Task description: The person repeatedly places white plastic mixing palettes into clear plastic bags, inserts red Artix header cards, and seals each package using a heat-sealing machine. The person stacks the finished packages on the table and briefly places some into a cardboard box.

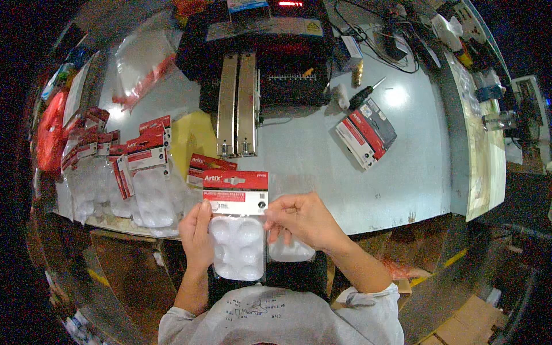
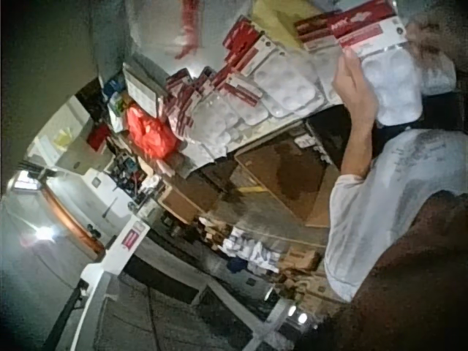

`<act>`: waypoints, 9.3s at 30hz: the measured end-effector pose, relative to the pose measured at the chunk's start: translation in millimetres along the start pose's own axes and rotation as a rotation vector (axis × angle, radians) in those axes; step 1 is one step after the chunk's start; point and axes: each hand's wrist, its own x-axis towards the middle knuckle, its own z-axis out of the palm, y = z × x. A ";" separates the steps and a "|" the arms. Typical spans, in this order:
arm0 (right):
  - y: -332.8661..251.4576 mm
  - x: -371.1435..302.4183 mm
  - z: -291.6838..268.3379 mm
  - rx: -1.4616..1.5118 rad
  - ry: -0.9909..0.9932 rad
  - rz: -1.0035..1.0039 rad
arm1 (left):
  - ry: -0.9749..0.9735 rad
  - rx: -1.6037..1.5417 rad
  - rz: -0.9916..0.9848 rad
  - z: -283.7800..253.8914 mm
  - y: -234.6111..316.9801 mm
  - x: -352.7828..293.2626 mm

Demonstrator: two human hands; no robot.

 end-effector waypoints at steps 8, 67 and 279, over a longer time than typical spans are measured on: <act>-9.4 62.5 -0.3 0.178 0.252 -0.120 | 0.161 0.402 0.086 17.2 -13.2 69.1; -53.1 0.2 20.2 -0.752 0.119 -0.439 | -0.333 -0.296 -0.170 -10.1 20.5 -14.9; -28.0 18.7 17.6 -0.689 0.277 -0.592 | -0.242 0.045 0.004 -4.8 22.1 2.0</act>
